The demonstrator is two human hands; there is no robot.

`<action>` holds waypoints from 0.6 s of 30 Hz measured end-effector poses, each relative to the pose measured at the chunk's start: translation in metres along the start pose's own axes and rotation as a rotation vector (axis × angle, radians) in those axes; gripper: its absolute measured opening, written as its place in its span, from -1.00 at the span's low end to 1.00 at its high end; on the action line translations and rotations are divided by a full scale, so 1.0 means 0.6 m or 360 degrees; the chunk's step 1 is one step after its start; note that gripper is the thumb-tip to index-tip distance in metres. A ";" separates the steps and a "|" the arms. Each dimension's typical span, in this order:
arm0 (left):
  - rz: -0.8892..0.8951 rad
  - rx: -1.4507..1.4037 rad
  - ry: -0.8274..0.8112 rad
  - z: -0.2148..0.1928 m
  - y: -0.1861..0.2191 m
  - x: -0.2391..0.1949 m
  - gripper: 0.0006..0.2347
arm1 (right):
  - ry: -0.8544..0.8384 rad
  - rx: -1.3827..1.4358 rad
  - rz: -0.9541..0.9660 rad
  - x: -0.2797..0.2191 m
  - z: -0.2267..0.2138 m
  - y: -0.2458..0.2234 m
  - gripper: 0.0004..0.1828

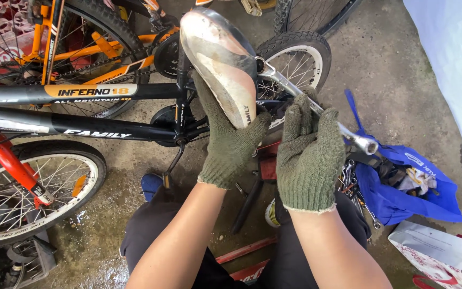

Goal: The person removes the bicycle seat using a wrench, then reattaches it and tightens the bolt. The task involves handling the seat and using a wrench to adjust the seat post.

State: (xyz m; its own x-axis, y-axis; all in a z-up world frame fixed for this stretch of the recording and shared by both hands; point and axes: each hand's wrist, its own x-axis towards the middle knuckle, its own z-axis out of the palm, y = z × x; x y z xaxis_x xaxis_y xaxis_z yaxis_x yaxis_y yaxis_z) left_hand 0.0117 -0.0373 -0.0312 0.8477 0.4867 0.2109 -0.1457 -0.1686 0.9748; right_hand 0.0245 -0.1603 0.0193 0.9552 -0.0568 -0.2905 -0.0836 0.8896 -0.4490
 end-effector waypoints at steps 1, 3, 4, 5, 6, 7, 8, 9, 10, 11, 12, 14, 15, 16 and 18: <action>-0.0015 -0.0041 -0.0024 -0.003 0.006 0.000 0.01 | -0.0087 -0.0052 -0.0021 0.002 0.005 -0.005 -0.71; -0.0033 -0.0080 -0.0051 -0.013 0.011 0.003 -0.03 | -0.0169 -0.0102 -0.0041 0.006 0.024 -0.022 -0.72; 0.0017 -0.0034 -0.0123 -0.020 0.008 0.008 -0.03 | -0.0261 -0.0277 -0.0064 0.009 0.039 -0.033 -0.70; 0.0067 0.0013 -0.0194 -0.028 0.006 0.012 -0.02 | -0.0352 -0.0452 -0.0088 0.012 0.053 -0.044 -0.66; 0.0063 0.0012 -0.0199 -0.034 0.010 0.017 -0.02 | -0.0346 -0.0453 -0.0089 0.029 0.052 -0.061 -0.66; -0.0008 -0.0172 -0.0383 -0.040 0.013 0.022 0.00 | -0.0396 -0.0506 -0.0131 0.046 0.050 -0.077 -0.78; -0.0083 -0.0357 -0.0566 -0.046 0.017 0.026 0.03 | -0.0443 -0.0561 -0.0170 0.063 0.048 -0.094 -0.89; -0.0090 -0.0358 -0.0569 -0.045 0.041 0.025 0.03 | -0.0435 -0.0563 -0.0169 0.072 0.049 -0.106 -0.89; -0.0308 -0.0375 -0.0781 -0.046 0.065 0.027 0.05 | -0.0412 -0.0766 -0.0302 0.081 0.052 -0.116 -0.87; -0.0526 -0.0390 -0.0992 -0.046 0.089 0.029 0.08 | -0.0385 -0.0970 -0.0437 0.091 0.055 -0.128 -0.79; -0.0529 -0.0390 -0.0995 -0.042 0.077 0.020 0.08 | -0.0381 -0.0970 -0.0437 0.092 0.027 -0.116 -0.79; -0.0531 -0.0271 -0.1217 -0.033 0.051 0.003 0.04 | -0.0350 -0.0927 -0.0441 0.091 0.042 -0.134 -0.79; -0.0533 -0.0270 -0.1221 -0.031 0.039 -0.003 0.04 | -0.0335 -0.0905 -0.0444 0.092 0.034 -0.130 -0.80; -0.0492 -0.0377 -0.1271 -0.029 0.028 -0.009 0.02 | -0.0319 -0.0882 -0.0446 0.091 0.029 -0.132 -0.80; -0.0449 -0.0483 -0.1330 -0.027 0.008 -0.017 0.00 | -0.0286 -0.0834 -0.0456 0.087 0.021 -0.145 -0.80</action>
State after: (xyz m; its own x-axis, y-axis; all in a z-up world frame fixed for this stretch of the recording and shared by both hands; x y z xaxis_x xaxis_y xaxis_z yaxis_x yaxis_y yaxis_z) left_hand -0.0061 -0.0293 -0.0273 0.9468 -0.3190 -0.0421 0.0945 0.1508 0.9840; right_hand 0.0853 -0.2348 0.0539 0.9894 -0.1425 0.0295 0.0986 0.5072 -0.8562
